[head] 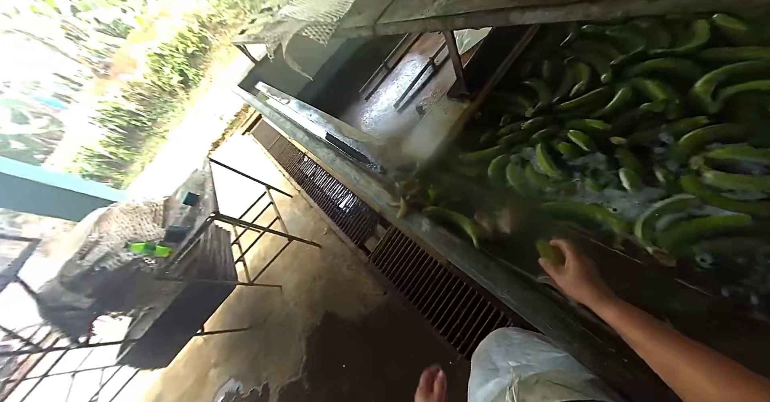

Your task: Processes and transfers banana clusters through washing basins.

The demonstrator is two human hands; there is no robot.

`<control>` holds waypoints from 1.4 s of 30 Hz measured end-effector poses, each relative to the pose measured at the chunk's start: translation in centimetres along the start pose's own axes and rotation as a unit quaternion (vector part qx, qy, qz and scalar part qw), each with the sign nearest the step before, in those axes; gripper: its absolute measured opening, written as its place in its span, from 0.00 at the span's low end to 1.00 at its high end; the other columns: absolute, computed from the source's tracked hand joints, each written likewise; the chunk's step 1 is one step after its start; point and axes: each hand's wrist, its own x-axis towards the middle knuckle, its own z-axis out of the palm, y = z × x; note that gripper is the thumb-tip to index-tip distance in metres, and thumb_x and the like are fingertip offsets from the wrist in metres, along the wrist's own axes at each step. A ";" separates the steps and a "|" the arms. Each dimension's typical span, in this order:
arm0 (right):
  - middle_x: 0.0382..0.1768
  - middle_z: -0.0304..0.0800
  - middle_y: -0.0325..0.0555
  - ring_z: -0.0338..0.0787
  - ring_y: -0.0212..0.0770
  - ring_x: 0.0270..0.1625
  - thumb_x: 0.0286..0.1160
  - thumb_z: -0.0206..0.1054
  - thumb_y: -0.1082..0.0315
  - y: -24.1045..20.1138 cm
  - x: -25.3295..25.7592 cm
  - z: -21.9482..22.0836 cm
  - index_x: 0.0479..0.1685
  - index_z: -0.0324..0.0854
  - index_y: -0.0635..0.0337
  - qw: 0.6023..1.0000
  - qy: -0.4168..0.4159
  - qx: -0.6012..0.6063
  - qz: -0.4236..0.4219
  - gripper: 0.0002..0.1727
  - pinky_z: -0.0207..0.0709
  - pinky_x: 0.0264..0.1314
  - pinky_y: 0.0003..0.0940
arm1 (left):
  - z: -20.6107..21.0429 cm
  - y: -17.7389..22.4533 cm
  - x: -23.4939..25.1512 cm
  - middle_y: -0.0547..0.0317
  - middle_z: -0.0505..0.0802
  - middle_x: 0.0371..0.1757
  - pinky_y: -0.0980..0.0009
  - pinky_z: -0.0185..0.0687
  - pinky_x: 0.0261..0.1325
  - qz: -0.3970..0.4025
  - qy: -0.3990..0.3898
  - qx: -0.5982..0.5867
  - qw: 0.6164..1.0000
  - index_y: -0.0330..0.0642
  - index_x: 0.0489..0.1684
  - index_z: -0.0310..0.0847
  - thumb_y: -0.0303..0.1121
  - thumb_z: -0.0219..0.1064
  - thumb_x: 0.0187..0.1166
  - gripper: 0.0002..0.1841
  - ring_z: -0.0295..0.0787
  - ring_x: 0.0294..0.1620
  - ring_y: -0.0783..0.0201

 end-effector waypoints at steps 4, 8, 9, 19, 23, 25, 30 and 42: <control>0.78 0.73 0.75 0.80 0.71 0.75 0.77 0.70 0.61 -1.1 1.2 3.6 0.82 0.66 0.77 0.994 0.033 0.042 -0.100 0.38 0.74 0.78 0.59 | -2.8 13.0 7.8 0.31 0.84 0.69 0.54 0.79 0.71 0.196 -0.014 0.044 0.979 0.21 0.76 0.68 0.32 0.61 0.83 0.26 0.84 0.68 0.49; 0.85 0.61 0.79 0.65 0.77 0.86 0.76 0.69 0.51 -3.0 4.7 4.0 0.86 0.64 0.72 0.992 0.105 -0.013 -0.065 0.44 0.62 0.84 0.67 | -5.8 27.3 17.6 0.30 0.75 0.80 0.51 0.70 0.80 0.357 -0.023 0.195 0.913 0.25 0.78 0.70 0.36 0.61 0.83 0.28 0.72 0.81 0.43; 0.86 0.59 0.77 0.63 0.76 0.87 0.76 0.69 0.49 -3.4 5.6 4.1 0.87 0.63 0.70 0.993 0.107 -0.028 -0.051 0.45 0.61 0.85 0.68 | -6.4 30.3 20.4 0.31 0.74 0.82 0.49 0.67 0.82 0.380 -0.022 0.228 0.896 0.26 0.78 0.71 0.37 0.61 0.83 0.28 0.69 0.83 0.41; 0.94 0.46 0.65 0.49 0.75 0.92 0.75 0.67 0.35 -11.1 11.7 8.7 0.92 0.62 0.47 0.976 0.038 -0.133 0.171 0.46 0.46 0.84 0.79 | -1.4 43.2 40.8 0.33 0.60 0.91 0.26 0.29 0.87 0.271 -0.097 0.438 0.852 0.43 0.88 0.66 0.54 0.49 0.92 0.32 0.42 0.92 0.26; 0.86 0.64 0.66 0.63 0.77 0.86 0.74 0.70 0.38 -10.6 12.1 9.3 0.85 0.73 0.55 0.975 0.101 -0.150 0.130 0.43 0.55 0.79 0.81 | 2.4 41.2 36.5 0.30 0.51 0.93 0.20 0.29 0.83 0.318 -0.201 0.400 0.836 0.50 0.85 0.72 0.53 0.57 0.88 0.29 0.30 0.91 0.19; 0.83 0.70 0.65 0.67 0.76 0.83 0.74 0.72 0.42 -10.7 12.3 9.4 0.82 0.75 0.56 0.978 0.102 -0.145 0.107 0.40 0.57 0.77 0.81 | 2.8 41.4 34.9 0.35 0.57 0.93 0.28 0.38 0.87 0.327 -0.295 0.426 0.790 0.50 0.80 0.78 0.52 0.61 0.86 0.27 0.38 0.93 0.27; 0.76 0.78 0.65 0.77 0.71 0.77 0.74 0.74 0.52 -10.5 13.2 10.0 0.79 0.78 0.58 0.990 0.091 -0.104 0.024 0.34 0.65 0.75 0.76 | 4.5 43.8 33.0 0.44 0.57 0.94 0.36 0.52 0.86 0.350 -0.464 0.553 0.597 0.50 0.73 0.84 0.48 0.72 0.79 0.25 0.48 0.93 0.36; 0.77 0.71 0.78 0.76 0.79 0.75 0.85 0.66 0.53 -4.9 1.6 2.4 0.88 0.65 0.60 0.921 0.129 -0.027 0.367 0.36 0.68 0.73 0.76 | -1.4 44.9 35.8 0.35 0.52 0.94 0.42 0.57 0.88 0.419 -0.420 0.463 0.659 0.34 0.89 0.59 0.50 0.84 0.55 0.57 0.48 0.93 0.37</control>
